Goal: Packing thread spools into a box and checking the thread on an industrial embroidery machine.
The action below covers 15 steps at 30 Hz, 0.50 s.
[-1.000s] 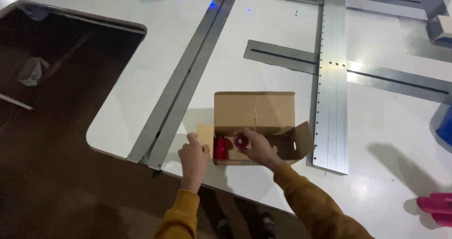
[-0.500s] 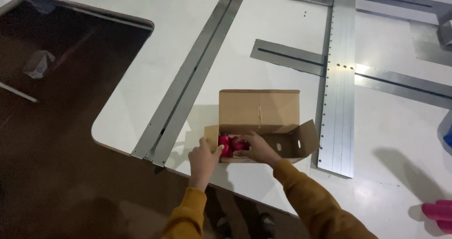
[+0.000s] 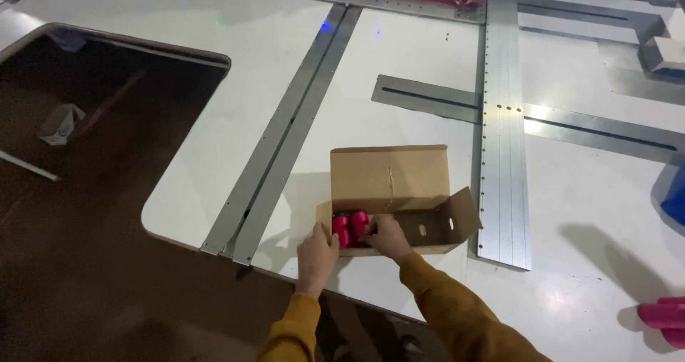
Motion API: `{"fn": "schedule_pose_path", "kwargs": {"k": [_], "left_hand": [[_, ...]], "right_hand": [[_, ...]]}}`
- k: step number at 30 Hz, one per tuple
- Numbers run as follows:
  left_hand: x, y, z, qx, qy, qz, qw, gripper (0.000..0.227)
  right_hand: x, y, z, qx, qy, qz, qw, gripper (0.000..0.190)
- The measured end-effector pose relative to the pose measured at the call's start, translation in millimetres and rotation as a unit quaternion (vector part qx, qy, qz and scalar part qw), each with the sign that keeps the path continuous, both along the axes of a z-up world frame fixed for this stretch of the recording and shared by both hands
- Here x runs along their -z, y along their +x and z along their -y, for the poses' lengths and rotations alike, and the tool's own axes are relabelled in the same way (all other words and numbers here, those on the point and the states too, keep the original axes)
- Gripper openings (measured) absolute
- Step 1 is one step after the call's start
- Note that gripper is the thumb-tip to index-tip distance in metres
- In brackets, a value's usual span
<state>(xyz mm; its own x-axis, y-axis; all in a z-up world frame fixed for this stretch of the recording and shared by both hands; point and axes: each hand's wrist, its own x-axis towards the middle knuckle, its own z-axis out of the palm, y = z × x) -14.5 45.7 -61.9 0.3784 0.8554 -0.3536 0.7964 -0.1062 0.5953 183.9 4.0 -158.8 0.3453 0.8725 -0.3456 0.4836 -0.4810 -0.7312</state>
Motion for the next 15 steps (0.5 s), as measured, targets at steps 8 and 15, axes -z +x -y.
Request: {"fn": "schedule_pose_path", "kwargs": {"k": [8,15], "left_hand": [[-41.2,-24.0,0.7,-0.087,-0.078,0.145,0.983,0.062],[-132.0,-95.4,-5.0,-0.161,-0.114,0.31,0.93,0.034]], "right_hand": [[-112.0,-51.4,12.3,0.01,0.084,0.112,0.99,0.031],[-173.8,-188.0,0.0,-0.099,0.079,-0.438,0.89,0.091]]}}
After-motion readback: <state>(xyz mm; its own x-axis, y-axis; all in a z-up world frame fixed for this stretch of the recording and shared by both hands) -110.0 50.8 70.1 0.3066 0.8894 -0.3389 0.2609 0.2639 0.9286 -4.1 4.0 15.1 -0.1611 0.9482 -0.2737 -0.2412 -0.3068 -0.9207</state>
